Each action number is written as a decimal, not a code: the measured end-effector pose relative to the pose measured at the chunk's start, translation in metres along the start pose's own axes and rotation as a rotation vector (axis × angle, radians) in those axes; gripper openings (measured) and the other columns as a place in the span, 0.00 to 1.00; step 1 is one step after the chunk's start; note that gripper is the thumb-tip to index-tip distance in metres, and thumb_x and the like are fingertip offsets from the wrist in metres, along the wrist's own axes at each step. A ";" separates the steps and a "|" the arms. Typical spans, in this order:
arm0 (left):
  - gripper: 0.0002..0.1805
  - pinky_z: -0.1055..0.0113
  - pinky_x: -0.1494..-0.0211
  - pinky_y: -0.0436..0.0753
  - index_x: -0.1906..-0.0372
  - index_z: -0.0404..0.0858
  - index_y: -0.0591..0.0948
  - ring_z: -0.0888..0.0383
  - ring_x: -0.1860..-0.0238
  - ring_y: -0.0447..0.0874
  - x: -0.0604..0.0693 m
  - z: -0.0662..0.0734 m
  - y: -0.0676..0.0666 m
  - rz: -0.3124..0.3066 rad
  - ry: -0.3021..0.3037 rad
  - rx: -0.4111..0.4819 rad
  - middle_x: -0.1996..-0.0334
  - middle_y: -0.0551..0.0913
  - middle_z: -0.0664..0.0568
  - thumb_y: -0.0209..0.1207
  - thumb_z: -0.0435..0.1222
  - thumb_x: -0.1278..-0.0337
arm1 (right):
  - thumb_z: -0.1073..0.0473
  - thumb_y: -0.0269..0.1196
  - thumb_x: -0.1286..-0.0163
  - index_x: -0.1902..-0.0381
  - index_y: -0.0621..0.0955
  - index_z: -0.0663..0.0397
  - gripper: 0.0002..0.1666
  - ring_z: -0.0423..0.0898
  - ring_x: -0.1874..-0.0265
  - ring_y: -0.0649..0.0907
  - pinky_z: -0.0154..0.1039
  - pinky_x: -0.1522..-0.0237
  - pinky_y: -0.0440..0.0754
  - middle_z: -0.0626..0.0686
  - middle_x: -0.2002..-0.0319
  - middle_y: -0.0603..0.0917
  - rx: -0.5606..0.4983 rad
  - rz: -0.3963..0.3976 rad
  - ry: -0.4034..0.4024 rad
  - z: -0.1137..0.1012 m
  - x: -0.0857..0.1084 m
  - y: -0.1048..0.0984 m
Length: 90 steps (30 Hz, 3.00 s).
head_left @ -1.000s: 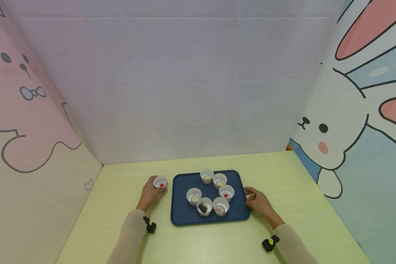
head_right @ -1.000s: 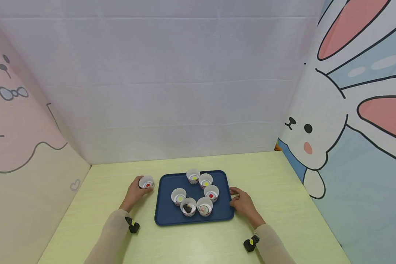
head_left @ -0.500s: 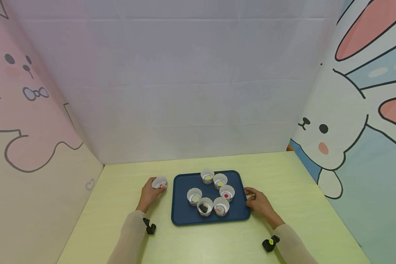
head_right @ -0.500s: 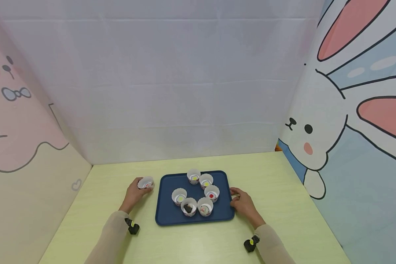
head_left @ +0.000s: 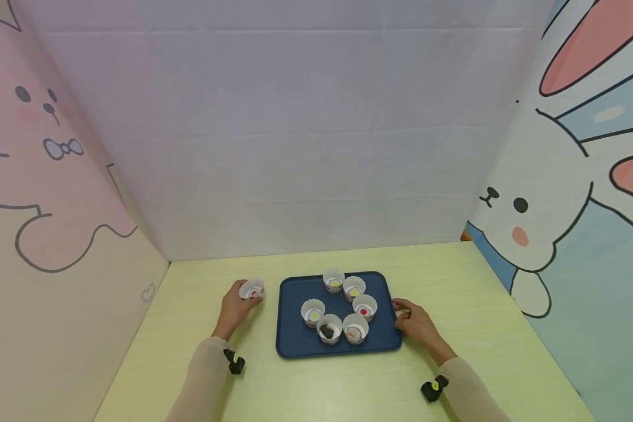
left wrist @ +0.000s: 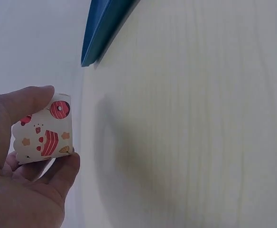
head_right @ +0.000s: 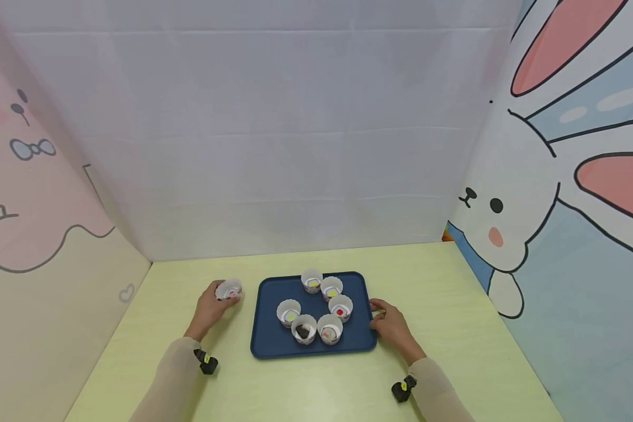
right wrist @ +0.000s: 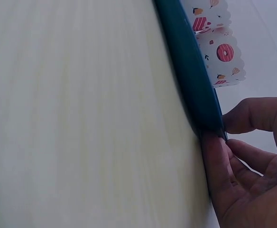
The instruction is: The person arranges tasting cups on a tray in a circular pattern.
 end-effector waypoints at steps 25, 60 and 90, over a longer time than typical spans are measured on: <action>0.35 0.54 0.51 0.83 0.35 0.37 0.70 0.43 0.46 0.81 0.009 0.073 -0.003 -0.054 0.145 0.084 0.45 0.80 0.38 0.70 0.39 0.49 | 0.74 0.59 0.48 0.34 0.72 0.61 0.38 0.45 0.68 0.77 0.37 0.72 0.75 0.62 0.46 0.79 0.027 0.006 -0.008 -0.002 0.002 0.000; 0.33 0.50 0.49 0.82 0.38 0.38 0.73 0.46 0.52 0.81 0.012 0.104 0.069 -0.088 0.183 0.121 0.48 0.82 0.40 0.71 0.38 0.51 | 0.74 0.59 0.49 0.36 0.74 0.61 0.38 0.46 0.68 0.78 0.38 0.72 0.77 0.61 0.47 0.79 -0.020 0.017 -0.009 0.004 -0.002 0.000; 0.35 0.53 0.53 0.81 0.37 0.34 0.71 0.48 0.55 0.80 -0.003 0.092 0.112 -0.161 0.042 0.090 0.50 0.81 0.38 0.71 0.38 0.50 | 0.74 0.60 0.49 0.37 0.75 0.62 0.37 0.43 0.66 0.78 0.37 0.72 0.76 0.61 0.48 0.80 0.006 0.053 -0.016 -0.001 0.003 -0.001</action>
Point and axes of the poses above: each hand's wrist, its own x-axis away from the middle knuckle, its own y-axis out of the palm, z = x × y, the point moved 8 cm from there along -x, towards the middle knuckle
